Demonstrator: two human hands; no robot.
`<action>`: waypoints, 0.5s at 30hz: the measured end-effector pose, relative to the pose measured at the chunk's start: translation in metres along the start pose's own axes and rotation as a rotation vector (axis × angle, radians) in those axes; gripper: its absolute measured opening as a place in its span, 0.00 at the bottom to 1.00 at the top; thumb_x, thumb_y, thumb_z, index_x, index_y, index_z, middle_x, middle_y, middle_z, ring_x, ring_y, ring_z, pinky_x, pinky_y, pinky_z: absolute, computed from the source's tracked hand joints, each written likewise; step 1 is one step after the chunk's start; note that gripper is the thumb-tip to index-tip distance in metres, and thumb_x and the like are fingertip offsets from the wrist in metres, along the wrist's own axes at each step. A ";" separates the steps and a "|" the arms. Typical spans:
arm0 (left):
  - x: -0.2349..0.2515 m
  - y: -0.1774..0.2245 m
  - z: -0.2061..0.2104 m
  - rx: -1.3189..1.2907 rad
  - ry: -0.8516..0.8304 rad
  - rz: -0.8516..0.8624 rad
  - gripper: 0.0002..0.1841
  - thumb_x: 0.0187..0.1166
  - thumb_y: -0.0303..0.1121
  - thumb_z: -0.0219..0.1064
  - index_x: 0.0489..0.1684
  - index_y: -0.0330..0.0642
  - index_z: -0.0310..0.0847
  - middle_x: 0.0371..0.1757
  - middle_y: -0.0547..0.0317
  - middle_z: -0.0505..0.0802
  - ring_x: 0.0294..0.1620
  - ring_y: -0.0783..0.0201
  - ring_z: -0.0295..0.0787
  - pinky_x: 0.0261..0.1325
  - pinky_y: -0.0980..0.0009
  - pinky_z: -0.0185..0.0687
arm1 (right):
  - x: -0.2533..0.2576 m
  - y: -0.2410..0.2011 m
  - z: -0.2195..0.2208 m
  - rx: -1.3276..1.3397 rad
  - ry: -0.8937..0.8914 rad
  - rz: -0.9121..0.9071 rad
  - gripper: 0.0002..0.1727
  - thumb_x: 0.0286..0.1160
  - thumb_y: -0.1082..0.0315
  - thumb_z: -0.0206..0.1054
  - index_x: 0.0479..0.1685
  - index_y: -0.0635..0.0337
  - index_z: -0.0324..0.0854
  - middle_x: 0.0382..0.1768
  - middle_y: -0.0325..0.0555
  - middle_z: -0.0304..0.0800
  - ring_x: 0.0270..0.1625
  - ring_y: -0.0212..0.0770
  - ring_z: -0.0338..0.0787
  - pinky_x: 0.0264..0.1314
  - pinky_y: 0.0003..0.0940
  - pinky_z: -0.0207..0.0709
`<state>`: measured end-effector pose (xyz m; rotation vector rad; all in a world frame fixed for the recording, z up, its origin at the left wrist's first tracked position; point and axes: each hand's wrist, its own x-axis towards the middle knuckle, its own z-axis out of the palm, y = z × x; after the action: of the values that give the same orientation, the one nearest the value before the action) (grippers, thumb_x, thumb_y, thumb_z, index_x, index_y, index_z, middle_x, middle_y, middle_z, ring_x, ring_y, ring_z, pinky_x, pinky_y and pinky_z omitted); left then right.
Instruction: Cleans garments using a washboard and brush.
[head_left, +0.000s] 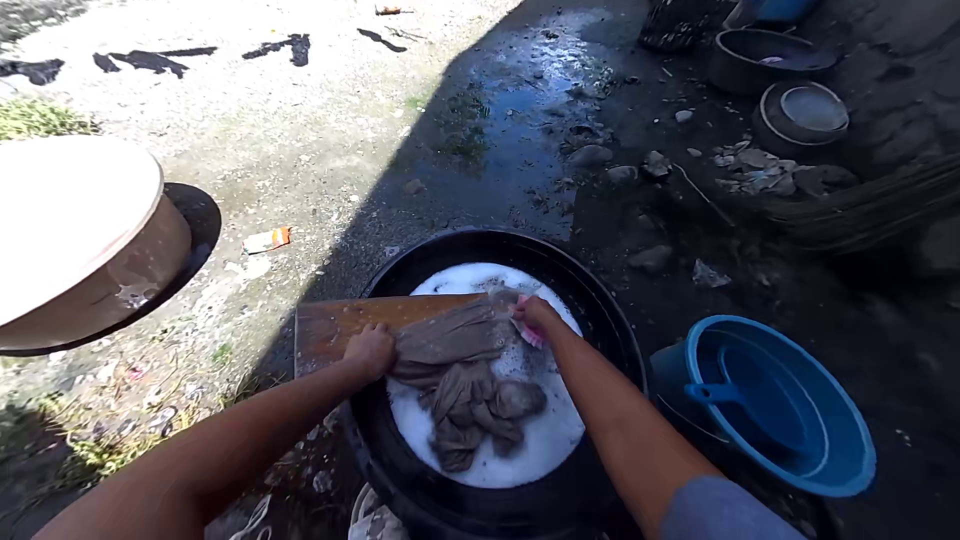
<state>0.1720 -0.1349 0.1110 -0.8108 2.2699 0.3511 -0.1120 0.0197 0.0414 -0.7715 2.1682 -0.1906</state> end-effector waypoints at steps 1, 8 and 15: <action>0.000 0.020 -0.004 -0.050 0.004 0.033 0.28 0.96 0.46 0.47 0.68 0.26 0.79 0.84 0.29 0.71 0.87 0.31 0.63 0.78 0.34 0.68 | -0.005 0.011 -0.025 -0.043 -0.058 -0.051 0.26 0.88 0.53 0.62 0.75 0.64 0.80 0.76 0.69 0.79 0.82 0.63 0.75 0.85 0.61 0.61; 0.001 0.219 0.070 -0.782 0.316 0.768 0.17 0.89 0.30 0.58 0.57 0.18 0.81 0.68 0.25 0.84 0.73 0.39 0.81 0.79 0.51 0.71 | -0.010 0.075 -0.114 0.084 0.102 -0.389 0.21 0.83 0.59 0.70 0.68 0.62 0.87 0.58 0.67 0.91 0.61 0.63 0.89 0.70 0.64 0.74; -0.010 0.170 0.128 -0.653 0.306 -0.265 0.70 0.57 0.54 0.88 0.98 0.42 0.35 0.96 0.31 0.36 0.94 0.25 0.35 0.81 0.18 0.42 | -0.035 0.096 -0.046 0.665 -0.277 -0.308 0.32 0.86 0.67 0.63 0.88 0.56 0.59 0.57 0.55 0.85 0.46 0.40 0.88 0.53 0.39 0.83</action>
<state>0.1357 0.0587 0.0285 -1.5677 2.2925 0.9197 -0.1738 0.1116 0.0583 -0.6798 1.5651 -0.8607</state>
